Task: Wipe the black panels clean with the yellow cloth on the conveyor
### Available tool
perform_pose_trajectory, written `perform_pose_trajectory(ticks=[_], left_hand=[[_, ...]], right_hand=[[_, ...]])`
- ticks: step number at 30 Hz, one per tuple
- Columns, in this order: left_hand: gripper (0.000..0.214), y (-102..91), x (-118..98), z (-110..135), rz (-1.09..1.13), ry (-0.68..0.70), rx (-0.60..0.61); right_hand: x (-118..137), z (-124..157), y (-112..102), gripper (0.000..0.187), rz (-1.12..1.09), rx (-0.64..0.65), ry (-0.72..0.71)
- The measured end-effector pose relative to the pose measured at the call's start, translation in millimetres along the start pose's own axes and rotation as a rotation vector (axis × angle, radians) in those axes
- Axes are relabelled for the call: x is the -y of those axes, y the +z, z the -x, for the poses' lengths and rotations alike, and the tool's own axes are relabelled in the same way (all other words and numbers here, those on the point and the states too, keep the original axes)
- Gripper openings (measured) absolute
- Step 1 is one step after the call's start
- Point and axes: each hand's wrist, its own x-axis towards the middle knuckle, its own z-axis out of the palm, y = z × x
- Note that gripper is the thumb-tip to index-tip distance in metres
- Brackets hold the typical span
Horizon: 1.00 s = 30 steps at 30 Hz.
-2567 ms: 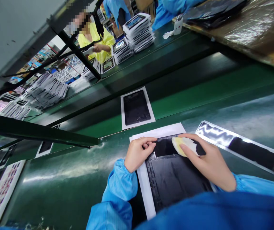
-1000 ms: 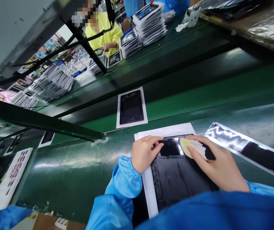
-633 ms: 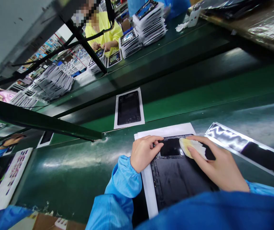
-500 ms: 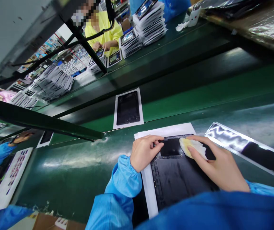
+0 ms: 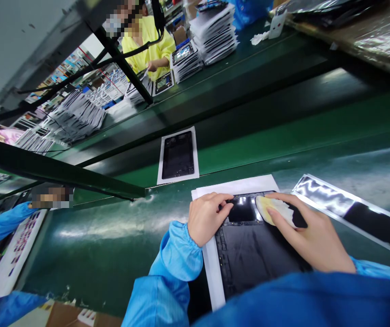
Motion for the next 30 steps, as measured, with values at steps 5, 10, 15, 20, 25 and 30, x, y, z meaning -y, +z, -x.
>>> perform_pose_trajectory(ticks=[5,10,15,20,25,30], left_hand=[[0.02,-0.6,-1,1,-0.022,0.0,0.001],[0.02,1.9,-3,2,-0.174,0.056,0.003],[0.021,3.3,4,7,-0.477,0.215,-0.093],[0.03,1.4,14,17,-0.613,0.524,-0.109],[0.035,-1.9,17,35,-0.644,0.565,-0.066],[0.035,-1.2,20,47,-0.632,0.585,-0.067]], right_hand=[[-1,0,1,0.027,0.003,0.0,0.005],[-2,1,0,0.027,0.001,0.014,0.009],[-1,1,0,0.027,-0.009,0.012,0.015],[0,0,1,0.028,-0.009,0.007,0.01],[2,1,-2,0.032,0.034,0.0,0.004],[19,-7,14,0.049,0.189,0.034,-0.086]])
